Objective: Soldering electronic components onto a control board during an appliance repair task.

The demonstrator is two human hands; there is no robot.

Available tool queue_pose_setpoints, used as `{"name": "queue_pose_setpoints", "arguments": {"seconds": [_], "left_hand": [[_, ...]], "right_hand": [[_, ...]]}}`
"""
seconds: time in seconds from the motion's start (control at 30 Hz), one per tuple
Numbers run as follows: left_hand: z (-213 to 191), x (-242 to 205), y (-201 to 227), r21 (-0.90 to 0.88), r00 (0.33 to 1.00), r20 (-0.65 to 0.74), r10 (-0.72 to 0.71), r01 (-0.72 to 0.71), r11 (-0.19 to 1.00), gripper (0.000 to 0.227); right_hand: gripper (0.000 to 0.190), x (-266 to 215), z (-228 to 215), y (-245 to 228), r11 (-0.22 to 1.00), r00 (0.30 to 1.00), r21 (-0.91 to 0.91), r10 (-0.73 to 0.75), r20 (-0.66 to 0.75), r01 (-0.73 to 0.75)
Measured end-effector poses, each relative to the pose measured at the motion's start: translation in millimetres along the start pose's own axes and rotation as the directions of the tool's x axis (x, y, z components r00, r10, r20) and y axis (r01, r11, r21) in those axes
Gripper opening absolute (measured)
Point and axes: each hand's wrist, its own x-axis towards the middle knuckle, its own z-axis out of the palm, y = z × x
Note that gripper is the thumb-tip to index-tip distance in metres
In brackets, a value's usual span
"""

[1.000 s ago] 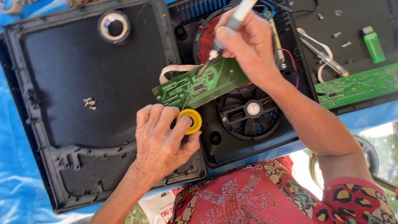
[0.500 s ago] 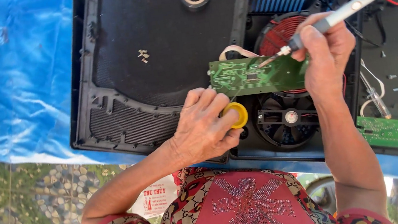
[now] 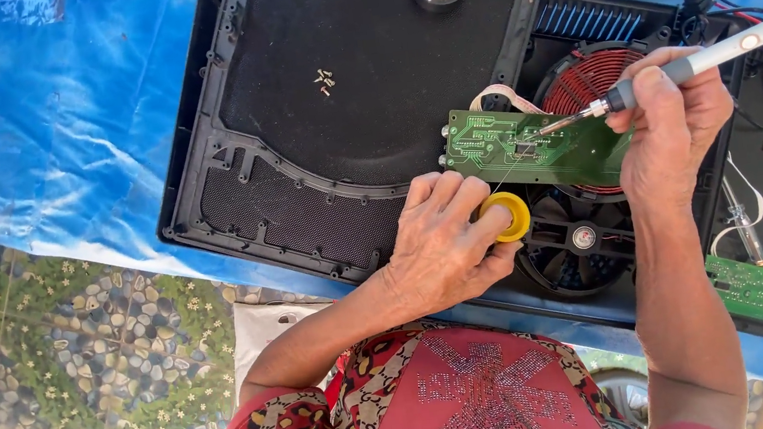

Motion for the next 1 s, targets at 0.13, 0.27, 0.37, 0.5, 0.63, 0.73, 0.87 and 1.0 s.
{"name": "queue_pose_setpoints", "arguments": {"seconds": [0.13,0.27,0.37,0.5,0.63,0.73,0.87,1.0], "left_hand": [[8.8,-1.3,0.1,-0.005,1.000,-0.010,-0.018,0.018,1.000,0.020],[9.0,0.0,0.0,-0.017,1.000,0.014,-0.023,0.023,1.000,0.021],[5.7,3.6,-1.2,-0.030,0.999,0.025,-0.022,0.023,0.999,0.021],[5.5,4.9,-1.7,-0.029,0.999,0.030,-0.025,0.026,0.999,0.021],[5.3,4.6,-1.8,-0.052,0.996,0.041,-0.079,0.081,0.995,0.020],[6.5,2.6,-2.5,-0.059,0.994,0.039,-0.103,0.105,0.993,0.020],[5.4,1.0,-3.4,-0.063,0.993,0.034,-0.116,0.118,0.991,0.019],[3.8,0.1,-3.9,-0.067,0.993,0.037,-0.115,0.117,0.991,0.020]], "right_hand": [[0.013,1.1,-3.6,2.6,1.000,1.000,0.009,-0.023,0.010,0.023],[0.017,1.8,-4.6,2.3,0.999,1.000,0.025,-0.029,0.004,0.029],[0.018,3.0,-4.2,2.7,0.998,1.000,0.060,-0.026,-0.004,0.026],[0.014,3.5,-2.7,1.2,0.996,0.999,0.093,-0.004,-0.032,0.007],[0.013,3.4,-2.8,-1.1,0.994,0.999,0.106,-0.001,-0.034,0.005],[0.013,3.2,-3.3,-0.3,0.994,0.999,0.107,0.014,-0.037,-0.010],[0.015,2.8,-2.5,0.0,0.994,0.999,0.108,0.020,-0.027,-0.017],[0.012,2.0,-1.4,-2.5,0.995,0.999,0.100,0.031,-0.027,-0.028]]}}
